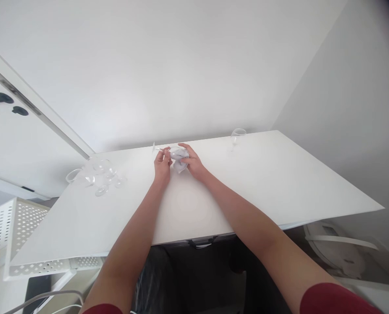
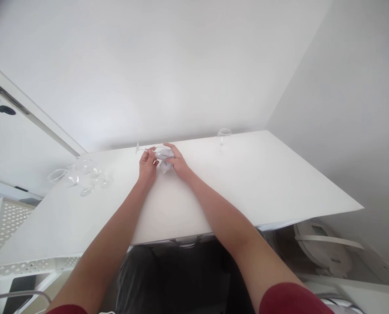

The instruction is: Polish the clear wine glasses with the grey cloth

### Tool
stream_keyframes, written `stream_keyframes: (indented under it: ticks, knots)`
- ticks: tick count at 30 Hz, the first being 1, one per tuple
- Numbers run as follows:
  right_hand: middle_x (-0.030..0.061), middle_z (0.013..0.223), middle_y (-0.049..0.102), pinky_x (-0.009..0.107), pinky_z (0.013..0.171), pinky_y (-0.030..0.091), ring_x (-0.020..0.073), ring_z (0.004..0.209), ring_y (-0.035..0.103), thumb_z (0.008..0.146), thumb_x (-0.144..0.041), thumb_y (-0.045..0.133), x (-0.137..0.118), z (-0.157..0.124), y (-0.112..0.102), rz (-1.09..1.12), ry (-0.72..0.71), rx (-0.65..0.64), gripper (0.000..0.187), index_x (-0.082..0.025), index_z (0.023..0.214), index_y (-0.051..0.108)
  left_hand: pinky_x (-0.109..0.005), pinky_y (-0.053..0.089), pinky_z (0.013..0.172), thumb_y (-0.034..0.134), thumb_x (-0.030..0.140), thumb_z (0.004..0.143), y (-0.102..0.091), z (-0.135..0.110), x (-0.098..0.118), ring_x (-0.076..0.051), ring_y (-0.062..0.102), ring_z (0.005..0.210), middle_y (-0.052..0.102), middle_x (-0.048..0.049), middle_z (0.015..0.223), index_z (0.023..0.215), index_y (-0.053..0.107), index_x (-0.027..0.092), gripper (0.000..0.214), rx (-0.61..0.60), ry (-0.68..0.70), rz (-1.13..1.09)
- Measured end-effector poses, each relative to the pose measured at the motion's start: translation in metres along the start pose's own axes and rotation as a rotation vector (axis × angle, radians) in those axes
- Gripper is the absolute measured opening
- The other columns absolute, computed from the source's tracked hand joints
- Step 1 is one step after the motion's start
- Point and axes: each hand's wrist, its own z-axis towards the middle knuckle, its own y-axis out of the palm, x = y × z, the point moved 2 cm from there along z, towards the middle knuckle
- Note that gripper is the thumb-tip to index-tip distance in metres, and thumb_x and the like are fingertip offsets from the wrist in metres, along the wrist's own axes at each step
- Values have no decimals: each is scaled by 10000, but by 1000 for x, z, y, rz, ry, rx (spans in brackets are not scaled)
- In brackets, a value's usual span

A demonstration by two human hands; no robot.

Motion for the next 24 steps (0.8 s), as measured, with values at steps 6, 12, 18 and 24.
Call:
stream_keyframes:
  ticks: [6, 12, 18, 24]
  knots:
    - [-22, 931, 619, 294, 723, 480, 184, 852, 591, 665, -334, 775, -7, 3, -19, 196, -57, 247, 592, -299, 1212, 553, -315, 524, 719, 797, 401, 823, 8, -3, 2, -130, 612, 776, 705, -79, 1149, 1012, 730, 227, 266, -224, -118, -113]
    - [-21, 826, 596, 267, 632, 441, 151, 724, 539, 688, -308, 731, -14, 1, -25, 124, -186, 211, 336, -259, 999, 614, -281, 456, 508, 659, 678, 865, 12, -8, 4, -129, 573, 537, 638, -38, 781, 966, 620, 219, 471, -423, -456, -216]
    - [-32, 774, 615, 280, 614, 475, 156, 660, 573, 788, -396, 712, -13, 0, -21, 169, -167, 231, 313, -261, 1045, 596, -231, 432, 542, 871, 428, 757, 18, -21, 14, -93, 599, 560, 678, -2, 883, 1030, 530, 240, 476, -583, -465, -41]
    - [-8, 954, 694, 295, 810, 539, 165, 887, 650, 784, -373, 695, 0, 13, -45, 315, -189, 520, 276, -258, 1011, 589, -226, 424, 560, 848, 321, 748, 19, -20, 19, -67, 556, 552, 654, 22, 900, 969, 506, 240, 415, -493, -326, -6]
